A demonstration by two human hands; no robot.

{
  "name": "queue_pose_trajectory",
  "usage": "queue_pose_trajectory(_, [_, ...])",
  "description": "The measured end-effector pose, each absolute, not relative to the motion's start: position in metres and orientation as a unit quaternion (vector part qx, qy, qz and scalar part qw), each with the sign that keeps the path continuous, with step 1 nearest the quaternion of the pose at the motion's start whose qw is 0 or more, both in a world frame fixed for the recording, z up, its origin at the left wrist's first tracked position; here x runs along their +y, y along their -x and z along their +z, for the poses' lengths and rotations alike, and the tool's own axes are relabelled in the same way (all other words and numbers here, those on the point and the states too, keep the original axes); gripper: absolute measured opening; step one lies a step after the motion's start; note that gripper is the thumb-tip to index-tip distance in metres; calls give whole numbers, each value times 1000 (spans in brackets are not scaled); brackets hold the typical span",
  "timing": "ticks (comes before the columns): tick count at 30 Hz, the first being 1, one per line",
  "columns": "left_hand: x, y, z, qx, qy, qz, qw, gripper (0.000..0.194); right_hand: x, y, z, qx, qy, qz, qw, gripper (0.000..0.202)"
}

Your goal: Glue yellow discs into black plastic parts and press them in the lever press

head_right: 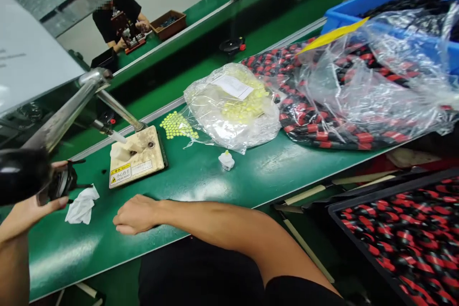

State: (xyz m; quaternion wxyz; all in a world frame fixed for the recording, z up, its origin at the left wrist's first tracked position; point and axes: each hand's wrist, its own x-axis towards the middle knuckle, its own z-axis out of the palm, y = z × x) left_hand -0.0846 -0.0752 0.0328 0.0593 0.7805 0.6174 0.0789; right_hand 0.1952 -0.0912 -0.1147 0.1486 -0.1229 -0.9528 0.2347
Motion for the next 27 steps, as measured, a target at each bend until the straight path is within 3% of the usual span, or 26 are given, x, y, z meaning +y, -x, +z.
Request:
queue_pose_trajectory(2, [-119,83,24,596,-783,99,148,84,-93,-201,-106,-955,150,222,129,27])
queue_pose_trajectory(6, [-166,66,2,558,-799,144,169,93,-111,-238,-92,-969,174,118,131,18])
queue_pose_trajectory(9, [-175,50,-27,536,-810,142,190,94,-137,-290,-94,-917,214,84,326,24])
queue_pose_trajectory(12, [-176,20,-59,527,-816,134,196,93,-156,-350,-111,-701,423,32,573,21])
queue_pose_trajectory(14, [-173,-3,-76,529,-818,147,173,87,-159,-383,-127,-539,558,7,631,29])
queue_pose_trajectory(18, [-165,-39,-91,506,-835,184,117,72,-152,-418,-155,-494,689,103,521,64])
queue_pose_trajectory(23, [-164,-49,-90,416,-887,171,106,53,-143,-424,-160,-560,712,82,415,41])
queue_pose_trajectory(27, [-168,-46,-75,451,-882,114,78,53,-151,-415,-156,-566,688,120,438,38])
